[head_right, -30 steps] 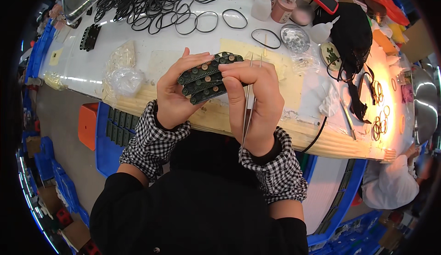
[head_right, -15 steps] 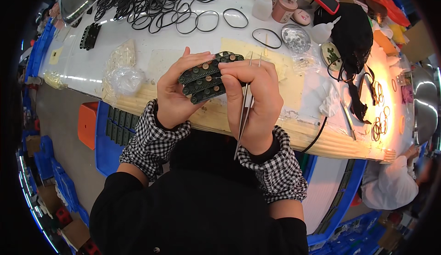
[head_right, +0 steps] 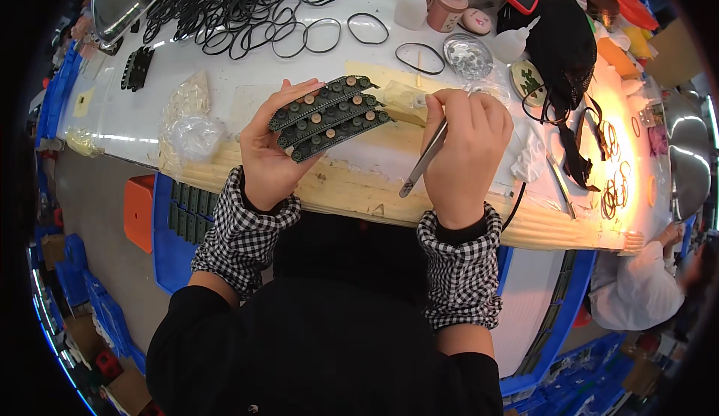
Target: Manually assembling and preparing electronic battery packs by applying components using tweezers at a factory workbench.
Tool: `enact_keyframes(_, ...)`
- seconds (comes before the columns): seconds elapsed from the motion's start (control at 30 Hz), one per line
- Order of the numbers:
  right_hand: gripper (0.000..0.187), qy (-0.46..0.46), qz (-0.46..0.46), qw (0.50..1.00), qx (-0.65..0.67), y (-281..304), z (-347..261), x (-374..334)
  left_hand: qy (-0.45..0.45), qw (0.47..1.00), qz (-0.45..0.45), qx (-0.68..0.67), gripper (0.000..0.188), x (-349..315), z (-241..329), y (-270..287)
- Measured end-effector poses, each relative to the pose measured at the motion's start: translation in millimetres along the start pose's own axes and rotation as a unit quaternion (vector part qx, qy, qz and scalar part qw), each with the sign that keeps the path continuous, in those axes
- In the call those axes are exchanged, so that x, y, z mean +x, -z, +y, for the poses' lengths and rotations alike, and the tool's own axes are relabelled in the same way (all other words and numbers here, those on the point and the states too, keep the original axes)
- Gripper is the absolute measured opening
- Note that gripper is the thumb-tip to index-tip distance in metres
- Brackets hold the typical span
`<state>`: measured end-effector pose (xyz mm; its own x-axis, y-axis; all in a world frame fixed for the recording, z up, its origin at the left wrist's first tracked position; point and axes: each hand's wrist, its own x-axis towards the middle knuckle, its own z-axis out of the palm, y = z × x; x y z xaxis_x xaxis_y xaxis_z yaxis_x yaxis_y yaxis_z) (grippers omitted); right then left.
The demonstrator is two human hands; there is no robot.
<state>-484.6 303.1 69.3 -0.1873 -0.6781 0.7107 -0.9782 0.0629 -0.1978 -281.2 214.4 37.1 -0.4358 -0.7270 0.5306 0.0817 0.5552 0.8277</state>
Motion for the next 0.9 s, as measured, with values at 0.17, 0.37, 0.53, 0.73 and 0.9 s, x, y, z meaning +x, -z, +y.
enact_keyframes(0.17, 0.007, -0.044, 0.092, 0.985, 0.137, 12, -21, 0, 0.013, 1.000, 0.000, 0.001, 0.054, -2, 0, 2)
enact_keyframes(0.37, 0.005, -0.038, 0.011, 0.912, 0.407, 3, -43, -4, 0.015, 1.000, -0.004, -0.004, 0.055, -2, 0, 1)
enact_keyframes(0.53, 0.005, -0.054, -0.001, 0.905, 0.422, -3, -50, -5, 0.021, 1.000, -0.004, -0.004, 0.055, -2, 1, 2)
enact_keyframes(0.73, 0.004, -0.057, 0.004, 0.912, 0.406, -4, -53, -5, 0.023, 1.000, -0.006, -0.006, 0.054, -2, 0, 2)
enact_keyframes(0.9, 0.004, -0.071, 0.009, 0.903, 0.423, -4, -49, -6, 0.024, 1.000, -0.005, -0.003, 0.053, -2, 1, 2)
